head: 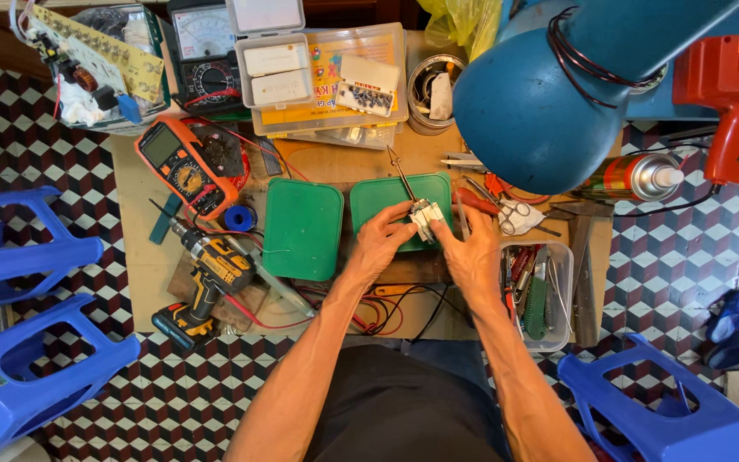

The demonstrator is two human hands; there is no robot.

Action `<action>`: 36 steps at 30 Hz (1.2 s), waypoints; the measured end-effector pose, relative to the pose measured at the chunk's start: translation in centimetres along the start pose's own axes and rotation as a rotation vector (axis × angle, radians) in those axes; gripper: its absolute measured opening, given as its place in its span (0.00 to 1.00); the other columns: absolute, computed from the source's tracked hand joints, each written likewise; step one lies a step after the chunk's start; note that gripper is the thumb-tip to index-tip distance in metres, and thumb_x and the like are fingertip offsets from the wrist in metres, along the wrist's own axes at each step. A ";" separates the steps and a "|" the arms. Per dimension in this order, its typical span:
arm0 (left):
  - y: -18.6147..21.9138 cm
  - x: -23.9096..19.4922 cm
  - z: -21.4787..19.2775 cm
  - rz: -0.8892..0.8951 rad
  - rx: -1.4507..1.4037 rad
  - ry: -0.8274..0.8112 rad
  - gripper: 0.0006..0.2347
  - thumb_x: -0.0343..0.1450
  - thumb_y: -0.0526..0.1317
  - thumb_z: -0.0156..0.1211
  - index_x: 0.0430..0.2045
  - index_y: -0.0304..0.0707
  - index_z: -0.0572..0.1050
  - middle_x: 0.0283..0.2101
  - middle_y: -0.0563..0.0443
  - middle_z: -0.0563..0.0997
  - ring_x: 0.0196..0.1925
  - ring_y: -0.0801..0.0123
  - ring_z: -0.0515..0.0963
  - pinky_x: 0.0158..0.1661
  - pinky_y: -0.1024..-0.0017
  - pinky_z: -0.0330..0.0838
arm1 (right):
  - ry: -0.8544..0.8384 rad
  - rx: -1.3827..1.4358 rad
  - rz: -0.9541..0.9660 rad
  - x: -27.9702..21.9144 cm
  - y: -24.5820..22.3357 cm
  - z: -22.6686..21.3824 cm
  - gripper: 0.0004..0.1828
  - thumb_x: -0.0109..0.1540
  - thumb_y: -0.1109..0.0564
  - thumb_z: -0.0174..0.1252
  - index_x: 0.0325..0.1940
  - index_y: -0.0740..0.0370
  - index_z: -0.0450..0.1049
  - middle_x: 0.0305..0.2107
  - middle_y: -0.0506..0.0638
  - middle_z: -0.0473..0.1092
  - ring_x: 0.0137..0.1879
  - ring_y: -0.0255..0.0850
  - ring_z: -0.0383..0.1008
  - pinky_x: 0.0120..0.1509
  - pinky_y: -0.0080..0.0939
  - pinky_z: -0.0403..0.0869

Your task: The person works on a small electrical component, using a screwdriver to adjust internal parts and a heat gun to apply heat to the assembly. The person also uses a multimeter to test the component.

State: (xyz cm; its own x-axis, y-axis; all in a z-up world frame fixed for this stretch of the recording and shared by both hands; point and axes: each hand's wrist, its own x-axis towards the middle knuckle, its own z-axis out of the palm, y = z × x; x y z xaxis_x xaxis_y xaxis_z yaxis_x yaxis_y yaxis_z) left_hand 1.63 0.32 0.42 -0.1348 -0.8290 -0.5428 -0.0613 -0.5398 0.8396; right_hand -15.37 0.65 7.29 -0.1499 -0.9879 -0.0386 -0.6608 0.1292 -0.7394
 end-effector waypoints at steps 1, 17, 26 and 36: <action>-0.1 0.0 0.0 0.023 -0.027 0.000 0.24 0.69 0.44 0.65 0.60 0.38 0.74 0.53 0.42 0.83 0.54 0.62 0.83 0.50 0.66 0.76 | -0.080 0.053 0.098 0.5 0.3 0.0 0.25 0.60 0.47 0.68 0.53 0.67 0.78 0.46 0.59 0.76 0.51 0.50 0.76 0.54 0.47 0.73; -1.9 1.8 -0.3 -0.016 -0.153 0.001 0.32 0.64 0.42 0.72 0.64 0.34 0.67 0.58 0.32 0.78 0.56 0.55 0.82 0.53 0.64 0.78 | -0.459 -0.055 0.281 4.3 0.6 -0.7 0.25 0.55 0.43 0.69 0.47 0.65 0.81 0.29 0.56 0.79 0.33 0.41 0.77 0.40 0.43 0.74; -1.7 2.6 -0.4 -0.052 -0.126 -0.020 0.35 0.62 0.38 0.72 0.66 0.36 0.64 0.57 0.32 0.79 0.53 0.56 0.83 0.52 0.64 0.79 | -0.470 -0.033 0.325 4.8 0.2 -0.6 0.24 0.56 0.42 0.69 0.41 0.67 0.82 0.24 0.55 0.77 0.29 0.38 0.73 0.36 0.44 0.73; -1.8 1.6 0.1 -0.049 -0.220 0.031 0.37 0.63 0.39 0.72 0.68 0.36 0.60 0.60 0.31 0.75 0.58 0.55 0.80 0.54 0.63 0.79 | -0.424 -0.052 0.244 3.1 -0.1 -0.6 0.29 0.59 0.40 0.64 0.51 0.67 0.79 0.33 0.60 0.79 0.37 0.44 0.80 0.41 0.46 0.75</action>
State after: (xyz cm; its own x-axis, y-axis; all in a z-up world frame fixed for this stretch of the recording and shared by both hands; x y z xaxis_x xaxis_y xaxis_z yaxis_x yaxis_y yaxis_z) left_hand 1.45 -0.08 -1.95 -0.1067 -0.8035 -0.5856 0.1507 -0.5953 0.7893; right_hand -16.20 -2.36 7.59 0.0001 -0.8747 -0.4847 -0.6812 0.3548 -0.6404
